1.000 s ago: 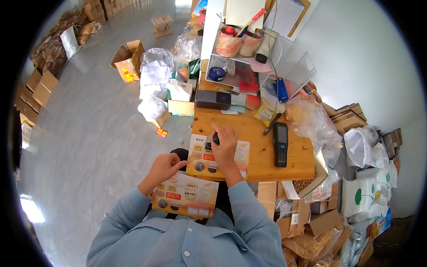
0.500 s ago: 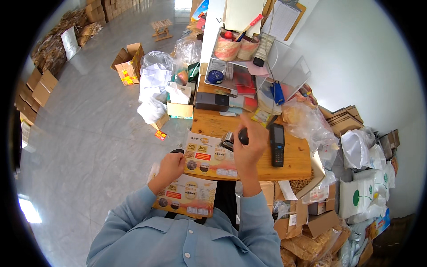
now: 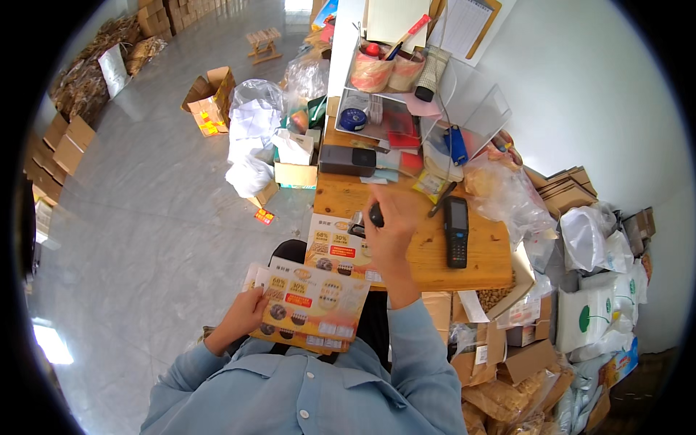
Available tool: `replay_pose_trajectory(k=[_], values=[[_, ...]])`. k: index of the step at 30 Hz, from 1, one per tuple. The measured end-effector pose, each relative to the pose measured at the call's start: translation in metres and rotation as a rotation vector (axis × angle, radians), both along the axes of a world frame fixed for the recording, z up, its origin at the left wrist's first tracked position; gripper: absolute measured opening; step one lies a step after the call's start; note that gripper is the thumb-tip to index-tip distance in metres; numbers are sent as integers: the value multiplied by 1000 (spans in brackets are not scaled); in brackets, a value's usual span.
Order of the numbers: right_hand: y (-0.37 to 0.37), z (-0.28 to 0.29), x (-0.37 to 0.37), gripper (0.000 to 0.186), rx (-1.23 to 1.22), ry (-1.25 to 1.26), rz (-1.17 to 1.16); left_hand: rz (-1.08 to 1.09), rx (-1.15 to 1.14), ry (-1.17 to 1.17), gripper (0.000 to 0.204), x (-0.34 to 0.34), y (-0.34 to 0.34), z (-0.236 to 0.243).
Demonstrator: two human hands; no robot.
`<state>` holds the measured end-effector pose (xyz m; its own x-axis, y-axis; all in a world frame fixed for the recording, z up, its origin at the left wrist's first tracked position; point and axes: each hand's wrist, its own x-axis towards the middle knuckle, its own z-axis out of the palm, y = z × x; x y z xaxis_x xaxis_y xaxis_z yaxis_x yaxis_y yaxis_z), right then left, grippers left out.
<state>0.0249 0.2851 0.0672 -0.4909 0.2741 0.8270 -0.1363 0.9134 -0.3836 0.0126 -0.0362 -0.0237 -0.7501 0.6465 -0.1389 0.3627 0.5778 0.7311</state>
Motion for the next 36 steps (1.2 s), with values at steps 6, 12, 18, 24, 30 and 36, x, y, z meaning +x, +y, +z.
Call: replay_pose_trajectory(k=[6, 12, 18, 24, 30, 36], values=[[-4, -43, -17, 33, -32, -63, 69, -45, -311, 128, 27, -10, -9, 41], [-8, -77, -20, 28, -71, -37, 38, -24, -5, 115, 29, -49, 51, 30], [-6, -45, -17, 30, -60, -42, 22, 54, 30, -3, 30, -64, 113, -14], [1, 13, 10, 32, -45, 28, -108, 113, 111, 3, 22, -62, 119, -35], [6, 27, 28, 34, -57, 3, -177, 78, 69, 276, 15, -50, 113, -21], [11, 29, 27, 31, 17, 36, -198, 39, -15, 214, 17, -32, 92, 40]])
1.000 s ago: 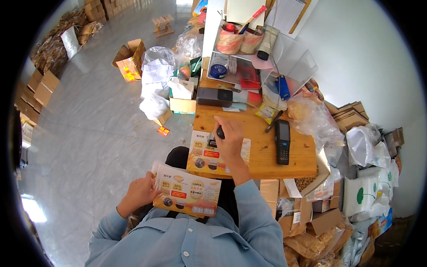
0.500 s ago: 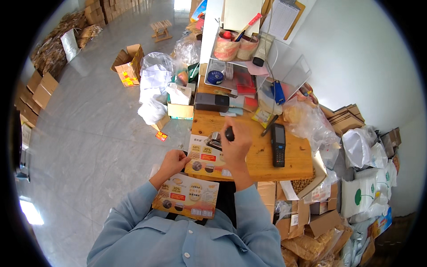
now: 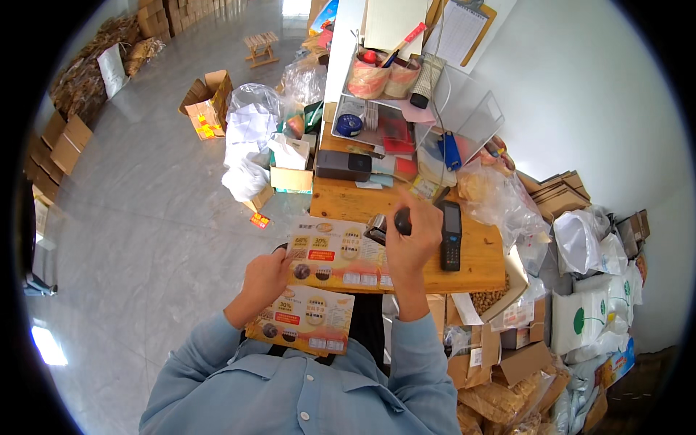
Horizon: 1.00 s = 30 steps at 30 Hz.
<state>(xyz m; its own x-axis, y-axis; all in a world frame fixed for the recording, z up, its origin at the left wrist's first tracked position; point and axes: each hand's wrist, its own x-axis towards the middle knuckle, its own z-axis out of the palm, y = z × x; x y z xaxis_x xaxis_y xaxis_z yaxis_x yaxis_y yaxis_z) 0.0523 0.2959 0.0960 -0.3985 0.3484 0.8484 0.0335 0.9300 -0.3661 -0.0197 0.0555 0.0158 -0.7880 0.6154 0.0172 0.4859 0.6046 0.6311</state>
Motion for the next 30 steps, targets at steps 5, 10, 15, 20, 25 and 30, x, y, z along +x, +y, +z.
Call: replay_pose_trajectory(k=[5, 10, 15, 20, 25, 30], values=[[-4, -12, -15, 33, 8, 6, 132, -47, 136, -237, 23, 12, -55, -18], [-17, -43, -36, 32, -39, -105, 260, -90, -233, -52, 24, 26, -99, -17], [-19, -78, -52, 30, -79, -82, 263, -39, -212, 109, 24, 5, -78, -1], [-24, -101, -48, 31, -115, -86, 256, -22, -26, -41, 28, -17, -20, -14], [-19, -90, -49, 27, -116, -61, 236, 15, 25, -67, 29, -28, 25, -55], [-17, -28, -29, 24, -107, -26, 116, 52, 60, -94, 23, -30, 30, -76]])
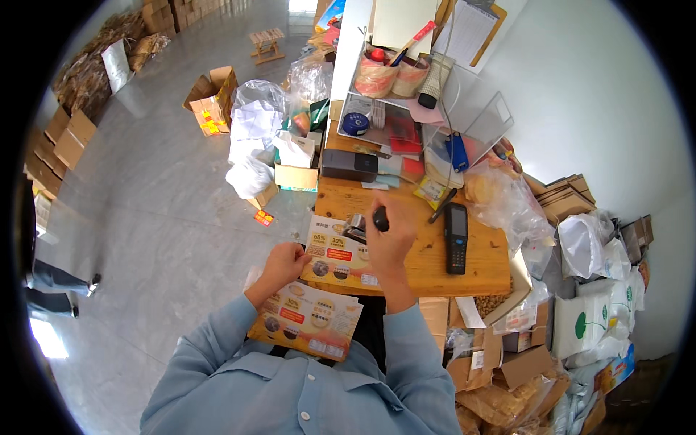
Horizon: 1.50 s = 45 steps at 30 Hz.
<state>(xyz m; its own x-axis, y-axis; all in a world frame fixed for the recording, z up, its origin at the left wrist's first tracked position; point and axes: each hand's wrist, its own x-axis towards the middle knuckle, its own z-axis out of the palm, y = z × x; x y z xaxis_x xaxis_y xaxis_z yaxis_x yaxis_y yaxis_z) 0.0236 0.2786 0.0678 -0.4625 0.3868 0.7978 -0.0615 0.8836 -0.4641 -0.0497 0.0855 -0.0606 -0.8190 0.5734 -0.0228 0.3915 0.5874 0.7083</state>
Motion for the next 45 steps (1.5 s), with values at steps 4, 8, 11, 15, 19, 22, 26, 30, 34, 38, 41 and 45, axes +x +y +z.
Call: replay_pose_trajectory(k=[4, 8, 11, 15, 19, 22, 26, 30, 34, 38, 41, 45], values=[[11, 11, 11, 30, 100, 46, -6, -16, -41, 65, 17, 5, -4, 7], [17, 17, 22, 33, 96, 17, -39, -97, -139, 172, 15, 18, -12, 38], [18, 21, 26, 33, 88, -3, -69, -95, -185, 155, 14, 24, -19, 65], [17, 27, 24, 34, 88, -8, -76, -82, -25, 70, 18, 26, -43, 66], [14, 20, 13, 35, 107, 45, -6, -158, 98, -89, 21, 38, -80, 49], [12, 5, 0, 35, 142, 44, 72, -181, 16, -112, 24, 55, -111, 38], [-4, -13, -16, 33, 67, -31, 176, -259, -401, -55, 28, 57, -125, 78], [-5, -49, -29, 31, 28, -67, 215, -159, -430, 97, 31, 37, -111, 90], [-10, -66, -30, 28, 22, -21, 205, -76, -69, 101, 32, 18, -77, 73], [-10, -75, -28, 27, 13, -7, 194, -45, 21, -53, 32, 5, -29, 55], [-10, -49, -27, 28, 35, -24, 200, -32, 30, -15, 31, 0, -12, 24], [-3, -9, -9, 29, -44, 44, 95, 20, 29, -127, 25, -3, -1, 8]])
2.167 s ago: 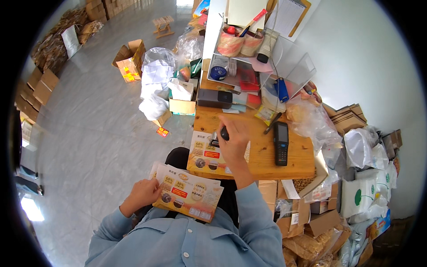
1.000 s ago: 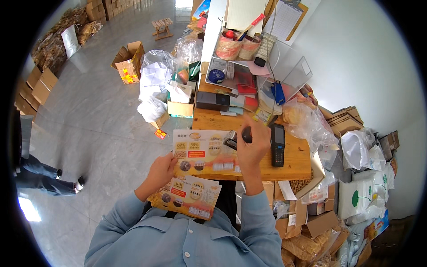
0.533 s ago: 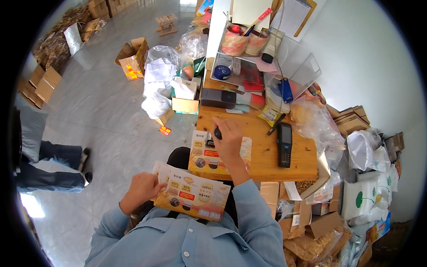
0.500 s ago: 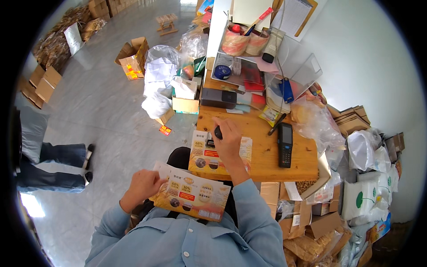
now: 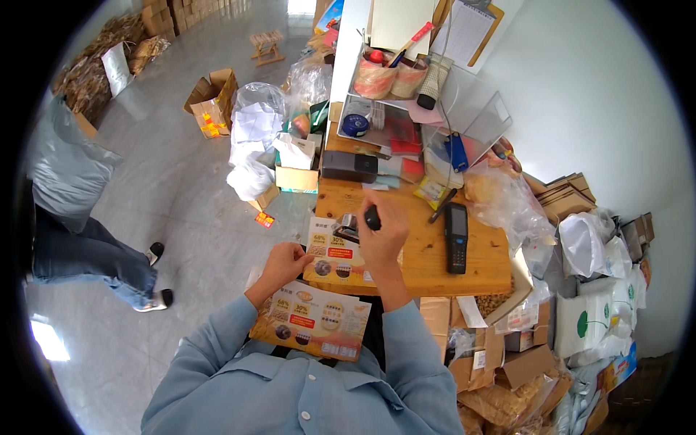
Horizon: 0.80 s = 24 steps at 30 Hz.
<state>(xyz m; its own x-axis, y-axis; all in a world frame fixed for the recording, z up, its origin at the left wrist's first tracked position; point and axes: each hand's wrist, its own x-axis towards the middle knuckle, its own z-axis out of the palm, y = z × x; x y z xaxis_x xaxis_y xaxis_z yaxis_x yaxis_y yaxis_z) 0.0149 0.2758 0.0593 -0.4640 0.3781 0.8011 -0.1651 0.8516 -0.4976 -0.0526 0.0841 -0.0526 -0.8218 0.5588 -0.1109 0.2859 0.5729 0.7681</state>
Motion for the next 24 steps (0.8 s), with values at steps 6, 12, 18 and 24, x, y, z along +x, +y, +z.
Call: replay_pose_trajectory(k=[6, 12, 18, 24], values=[[8, 28, 26, 30, 86, 16, -102, -40, -43, 127, 18, 6, -1, -1], [10, 36, 43, 29, 42, -40, -138, -99, -67, 345, 18, 25, -5, 26], [12, 37, 44, 29, 13, -23, -150, -93, -50, 269, 18, 23, -15, 59], [12, 26, 30, 30, 103, -6, -57, -149, 120, 34, 19, 32, -63, 38]])
